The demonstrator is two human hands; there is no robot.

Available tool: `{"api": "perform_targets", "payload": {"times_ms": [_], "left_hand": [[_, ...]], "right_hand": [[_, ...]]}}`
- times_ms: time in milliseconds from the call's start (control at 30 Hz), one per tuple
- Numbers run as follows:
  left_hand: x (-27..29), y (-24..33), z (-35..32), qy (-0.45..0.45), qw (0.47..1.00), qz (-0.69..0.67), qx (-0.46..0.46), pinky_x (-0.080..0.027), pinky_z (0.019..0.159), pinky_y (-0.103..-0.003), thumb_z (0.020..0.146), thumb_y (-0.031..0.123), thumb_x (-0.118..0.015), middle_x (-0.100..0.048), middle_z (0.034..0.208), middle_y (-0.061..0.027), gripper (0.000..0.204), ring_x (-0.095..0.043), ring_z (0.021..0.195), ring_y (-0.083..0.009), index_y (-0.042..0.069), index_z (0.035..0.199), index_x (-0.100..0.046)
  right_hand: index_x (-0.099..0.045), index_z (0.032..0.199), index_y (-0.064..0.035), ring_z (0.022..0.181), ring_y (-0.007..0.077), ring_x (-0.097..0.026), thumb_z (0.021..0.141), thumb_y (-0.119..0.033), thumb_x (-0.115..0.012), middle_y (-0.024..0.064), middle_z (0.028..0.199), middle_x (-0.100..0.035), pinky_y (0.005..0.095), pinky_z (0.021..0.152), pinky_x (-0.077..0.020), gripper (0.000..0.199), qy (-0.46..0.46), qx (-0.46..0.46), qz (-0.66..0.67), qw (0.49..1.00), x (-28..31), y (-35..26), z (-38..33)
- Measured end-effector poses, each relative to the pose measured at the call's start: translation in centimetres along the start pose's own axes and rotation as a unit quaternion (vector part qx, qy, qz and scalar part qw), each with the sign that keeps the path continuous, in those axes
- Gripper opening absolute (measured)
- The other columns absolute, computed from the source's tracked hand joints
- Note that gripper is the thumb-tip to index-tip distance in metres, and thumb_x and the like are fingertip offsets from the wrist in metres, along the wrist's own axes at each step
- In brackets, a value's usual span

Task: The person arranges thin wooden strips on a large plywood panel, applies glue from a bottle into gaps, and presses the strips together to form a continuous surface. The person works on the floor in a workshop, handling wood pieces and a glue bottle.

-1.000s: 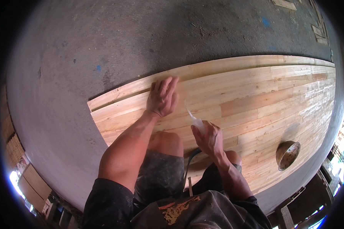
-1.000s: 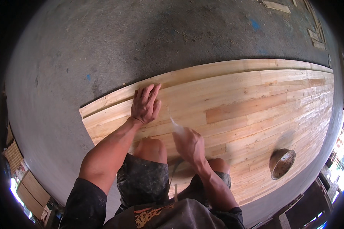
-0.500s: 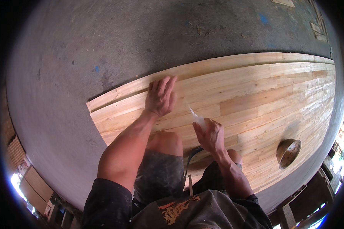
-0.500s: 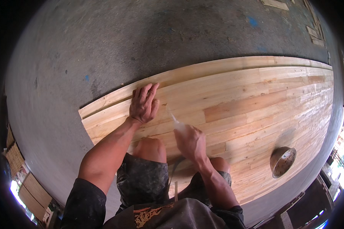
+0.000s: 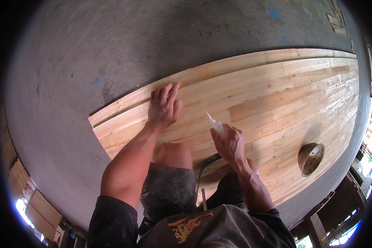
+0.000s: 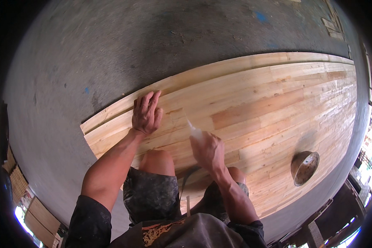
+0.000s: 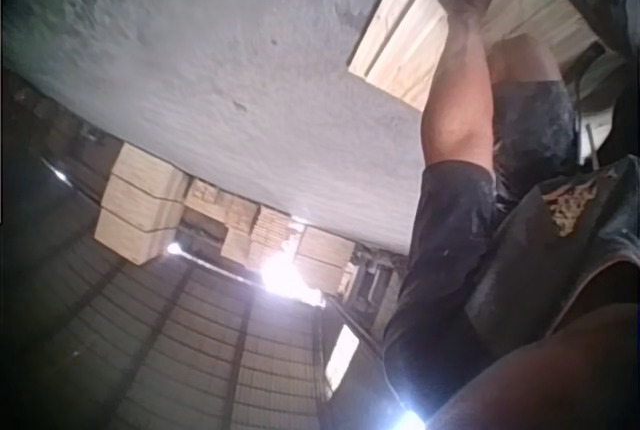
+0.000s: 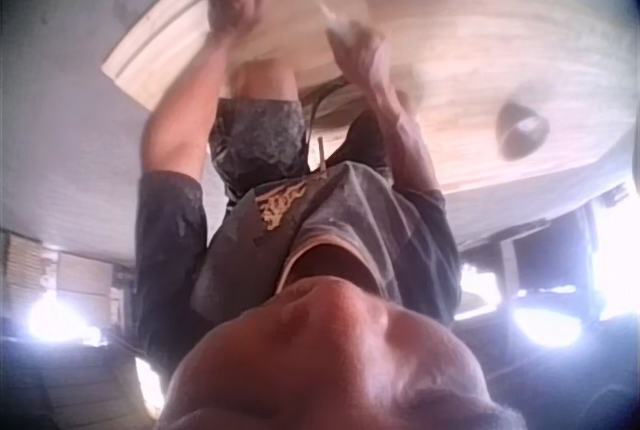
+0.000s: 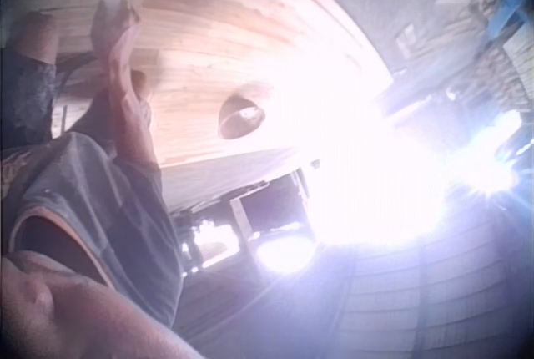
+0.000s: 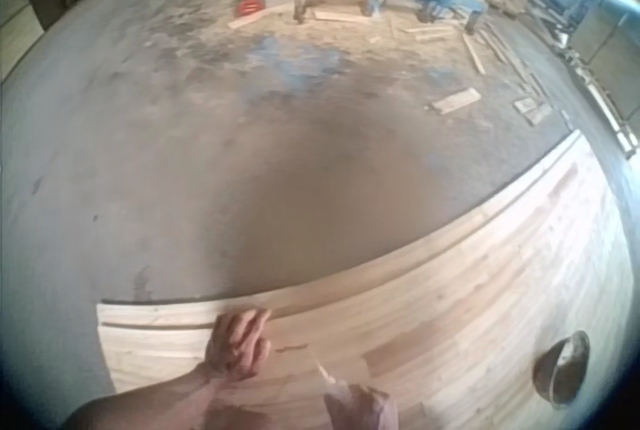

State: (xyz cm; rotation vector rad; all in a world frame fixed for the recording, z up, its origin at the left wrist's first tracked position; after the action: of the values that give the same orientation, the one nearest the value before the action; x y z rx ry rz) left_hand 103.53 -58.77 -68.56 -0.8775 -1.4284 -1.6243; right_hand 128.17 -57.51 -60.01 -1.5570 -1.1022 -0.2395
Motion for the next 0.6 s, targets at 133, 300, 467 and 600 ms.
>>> {"api": "perform_targets", "payload": {"times_ms": [133,300,467,600], "left_hand": [[-0.2,0.0,0.0,-0.008,1.0,0.002,0.003,-0.049,0.107,-0.055,0.095,0.018,-0.064,-0.06,0.143,-0.0146,0.063,-0.059,0.121,-0.0393,0.006,0.156,-0.061],[-0.4,0.0,0.0,-0.01,1.0,0.007,0.003,-0.048,0.108,-0.055,0.095,0.02,-0.063,-0.06,0.143,-0.0156,0.063,-0.059,0.122,-0.0391,0.006,0.156,-0.061],[-0.4,0.1,-0.1,-0.011,1.0,0.019,-0.004,-0.047,0.108,-0.054,0.097,0.021,-0.062,-0.06,0.144,-0.0165,0.063,-0.058,0.122,-0.0388,0.005,0.157,-0.061],[-0.4,0.3,0.0,-0.007,1.0,0.021,-0.014,-0.047,0.108,-0.054,0.097,0.021,-0.063,-0.059,0.145,-0.0164,0.063,-0.058,0.122,-0.0385,0.005,0.158,-0.061]], "right_hand": [[-0.069,0.09,-0.0045,0.076,0.0472,-0.069,0.101,-0.019,-0.072,0.0215,0.082,-0.069,0.0539,0.068,-0.0559,0.018,0.02,-0.022,0.001,1.0,0.7,1.0,0.2],[-0.069,0.086,-0.0034,0.068,0.0452,-0.067,0.1,-0.029,-0.079,0.0214,0.072,-0.066,0.0507,0.063,-0.0534,0.031,0.057,-0.023,0.009,0.998,1.7,2.1,0.4],[-0.07,0.085,-0.0028,0.067,0.0446,-0.067,0.101,-0.03,-0.08,0.0215,0.07,-0.066,0.0506,0.063,-0.0535,0.033,0.074,-0.034,0.002,0.997,2.8,3.2,0.4],[-0.07,0.085,-0.0023,0.067,0.0448,-0.068,0.1,-0.031,-0.081,0.0219,0.071,-0.067,0.0514,0.063,-0.0532,0.034,0.08,-0.046,-0.014,0.996,3.8,4.0,0.5]]}}
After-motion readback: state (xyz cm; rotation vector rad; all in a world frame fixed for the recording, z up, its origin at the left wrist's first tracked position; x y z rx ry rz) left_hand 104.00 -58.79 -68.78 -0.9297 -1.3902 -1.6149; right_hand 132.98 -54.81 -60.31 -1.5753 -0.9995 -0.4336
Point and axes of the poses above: each hand's wrist, its own z-axis towards the middle knuckle, its own x-axis out of the back of the hand, y = z × x, the point moved 8 cm from there along z, towards the middle knuckle
